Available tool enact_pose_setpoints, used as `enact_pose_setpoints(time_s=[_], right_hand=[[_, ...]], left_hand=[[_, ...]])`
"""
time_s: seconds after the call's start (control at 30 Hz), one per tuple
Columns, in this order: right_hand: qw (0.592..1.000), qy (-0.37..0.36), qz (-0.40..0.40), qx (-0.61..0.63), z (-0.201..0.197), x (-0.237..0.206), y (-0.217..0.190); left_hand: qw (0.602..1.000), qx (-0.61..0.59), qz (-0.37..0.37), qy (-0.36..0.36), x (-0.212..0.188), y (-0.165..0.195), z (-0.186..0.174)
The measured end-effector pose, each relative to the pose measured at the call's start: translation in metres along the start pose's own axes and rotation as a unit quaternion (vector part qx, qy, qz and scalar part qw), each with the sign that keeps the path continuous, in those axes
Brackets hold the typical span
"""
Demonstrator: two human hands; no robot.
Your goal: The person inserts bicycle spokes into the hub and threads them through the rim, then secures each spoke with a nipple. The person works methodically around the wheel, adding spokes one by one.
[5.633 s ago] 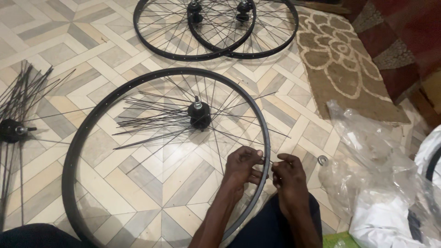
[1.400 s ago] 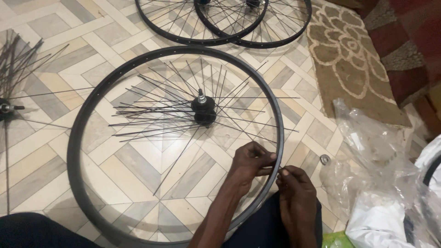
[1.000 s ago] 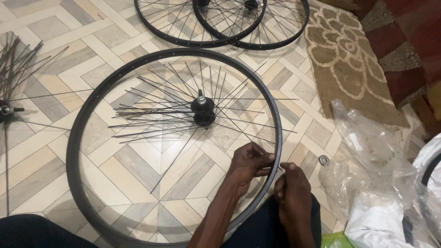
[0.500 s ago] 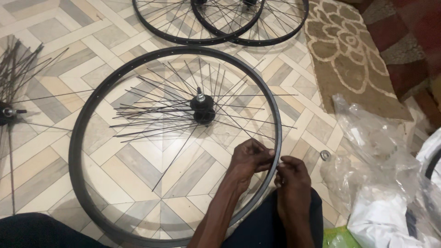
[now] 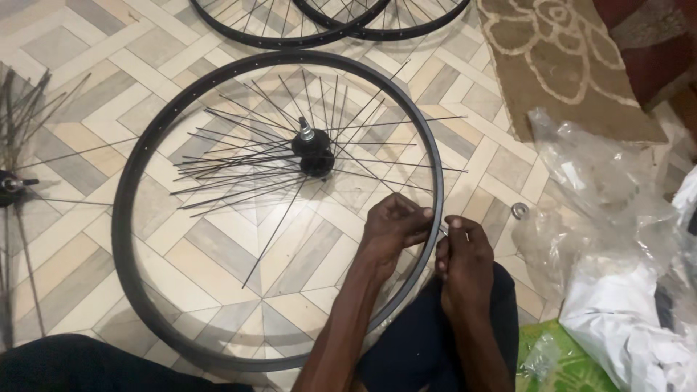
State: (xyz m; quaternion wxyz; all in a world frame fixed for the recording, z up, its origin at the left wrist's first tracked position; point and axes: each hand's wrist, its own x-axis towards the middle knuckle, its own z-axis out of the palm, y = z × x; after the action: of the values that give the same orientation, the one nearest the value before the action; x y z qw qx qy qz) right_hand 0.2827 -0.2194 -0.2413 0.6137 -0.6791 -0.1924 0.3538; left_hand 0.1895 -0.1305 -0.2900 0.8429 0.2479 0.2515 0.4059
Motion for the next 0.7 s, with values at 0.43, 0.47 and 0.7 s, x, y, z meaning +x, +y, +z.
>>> enact_pose_setpoints(time_s=[0.43,0.47,0.7], right_hand=[[0.998,-0.027,-0.046,0.017,-0.0006,-0.0019,0.0055],[0.997,-0.032,-0.051,0.038,-0.0006,-0.0005,0.0063],[0.997,-0.047,-0.011,-0.055,-0.0042,-0.0034,0.0078]], left_hand=[[0.998,-0.029,0.036,-0.030,0.0001,-0.0033,-0.0021],[0.999,-0.029,0.027,-0.021,0.0001,-0.0030,-0.0015],[1.000,0.005,0.019,0.017,0.0016,-0.0026,0.0017]])
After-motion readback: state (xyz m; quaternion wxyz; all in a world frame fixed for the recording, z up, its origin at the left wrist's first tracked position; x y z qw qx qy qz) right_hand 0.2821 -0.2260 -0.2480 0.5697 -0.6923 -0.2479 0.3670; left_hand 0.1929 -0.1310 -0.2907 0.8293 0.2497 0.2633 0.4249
